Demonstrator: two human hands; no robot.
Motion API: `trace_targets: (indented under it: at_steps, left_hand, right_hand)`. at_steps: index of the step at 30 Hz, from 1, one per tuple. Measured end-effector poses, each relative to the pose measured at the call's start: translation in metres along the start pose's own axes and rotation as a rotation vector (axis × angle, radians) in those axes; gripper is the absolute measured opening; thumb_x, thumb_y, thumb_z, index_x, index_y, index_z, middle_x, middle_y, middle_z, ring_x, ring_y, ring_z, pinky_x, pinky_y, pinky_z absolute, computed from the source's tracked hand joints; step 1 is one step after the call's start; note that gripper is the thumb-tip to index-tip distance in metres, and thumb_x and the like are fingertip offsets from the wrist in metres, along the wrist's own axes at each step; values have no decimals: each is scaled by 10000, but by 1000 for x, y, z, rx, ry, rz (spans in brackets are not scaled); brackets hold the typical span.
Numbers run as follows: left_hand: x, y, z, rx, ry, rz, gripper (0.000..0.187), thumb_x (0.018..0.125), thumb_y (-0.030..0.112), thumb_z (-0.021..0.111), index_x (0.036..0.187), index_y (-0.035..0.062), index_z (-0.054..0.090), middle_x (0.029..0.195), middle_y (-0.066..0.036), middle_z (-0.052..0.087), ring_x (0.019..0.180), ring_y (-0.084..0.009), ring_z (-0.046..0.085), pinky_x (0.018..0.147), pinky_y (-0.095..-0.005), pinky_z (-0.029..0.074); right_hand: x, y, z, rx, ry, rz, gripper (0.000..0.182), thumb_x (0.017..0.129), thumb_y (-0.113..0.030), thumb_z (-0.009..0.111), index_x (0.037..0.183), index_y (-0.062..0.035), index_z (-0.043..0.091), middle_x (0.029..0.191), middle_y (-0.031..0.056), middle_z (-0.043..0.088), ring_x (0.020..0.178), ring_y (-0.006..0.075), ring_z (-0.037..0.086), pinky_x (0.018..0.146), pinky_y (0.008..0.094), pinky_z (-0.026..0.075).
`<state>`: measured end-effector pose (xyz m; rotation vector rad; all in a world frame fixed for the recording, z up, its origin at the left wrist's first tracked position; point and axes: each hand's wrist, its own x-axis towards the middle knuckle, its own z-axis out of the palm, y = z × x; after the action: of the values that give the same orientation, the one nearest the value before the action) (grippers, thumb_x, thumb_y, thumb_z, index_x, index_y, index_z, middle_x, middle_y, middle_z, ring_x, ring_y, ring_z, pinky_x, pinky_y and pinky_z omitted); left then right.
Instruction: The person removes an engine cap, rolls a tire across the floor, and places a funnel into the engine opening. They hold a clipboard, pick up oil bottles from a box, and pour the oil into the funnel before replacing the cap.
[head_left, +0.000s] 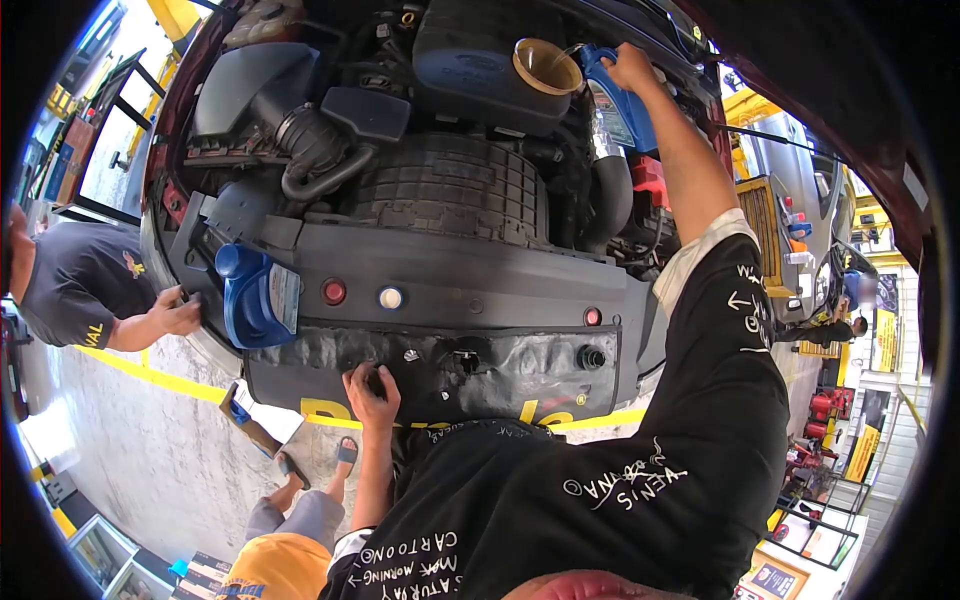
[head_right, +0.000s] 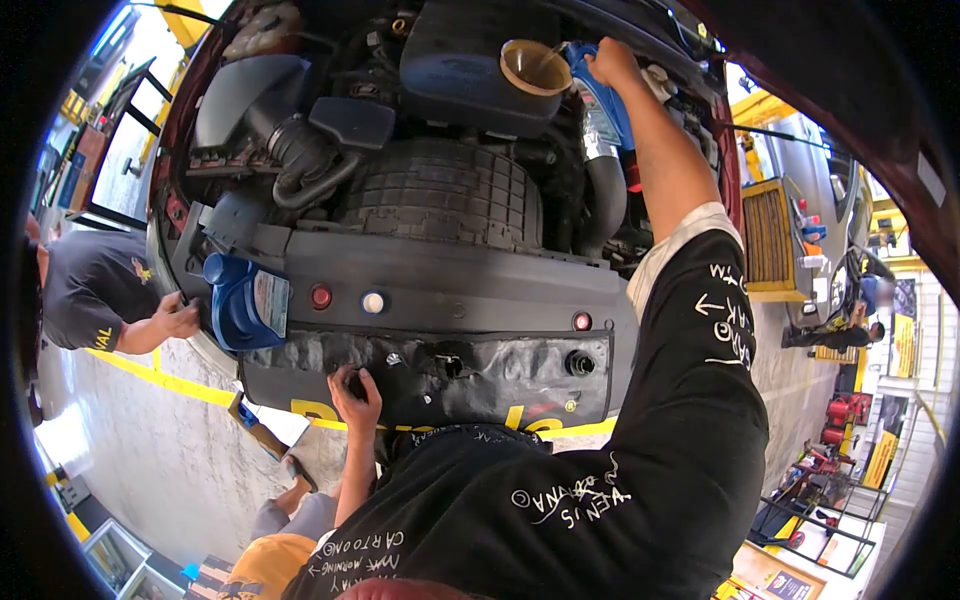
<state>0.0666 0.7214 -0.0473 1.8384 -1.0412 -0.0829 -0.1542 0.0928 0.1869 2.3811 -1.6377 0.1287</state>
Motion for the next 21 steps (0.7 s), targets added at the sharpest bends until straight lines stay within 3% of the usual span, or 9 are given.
trace_targets:
  at_steps: [15, 17, 21]
  left_hand:
    - [1, 2, -2, 29, -2, 33, 202, 810, 35, 652, 986, -15, 568, 898, -147, 627, 759, -330, 563, 720, -401, 466]
    - [2, 2, -3, 51, -30, 68, 226, 859, 71, 623, 1041, -31, 534, 912, -192, 598, 807, -340, 578, 694, -387, 479]
    - [0, 2, -2, 34, -38, 34, 229, 858, 72, 624, 1045, -26, 535, 923, -192, 598, 812, -342, 578, 701, -389, 478]
  right_hand:
    - [1, 7, -11, -2, 44, -28, 366, 838, -307, 687, 992, 24, 667, 994, 274, 646, 986, 421, 615, 856, 466, 500]
    - [3, 8, -11, -7, 32, -31, 366, 841, -307, 685, 994, 25, 664, 993, 275, 646, 989, 423, 614, 860, 466, 501]
    - [4, 8, -12, -9, 30, -8, 364, 847, -307, 681, 1017, 14, 654, 1006, 272, 646, 1006, 427, 605, 872, 468, 499]
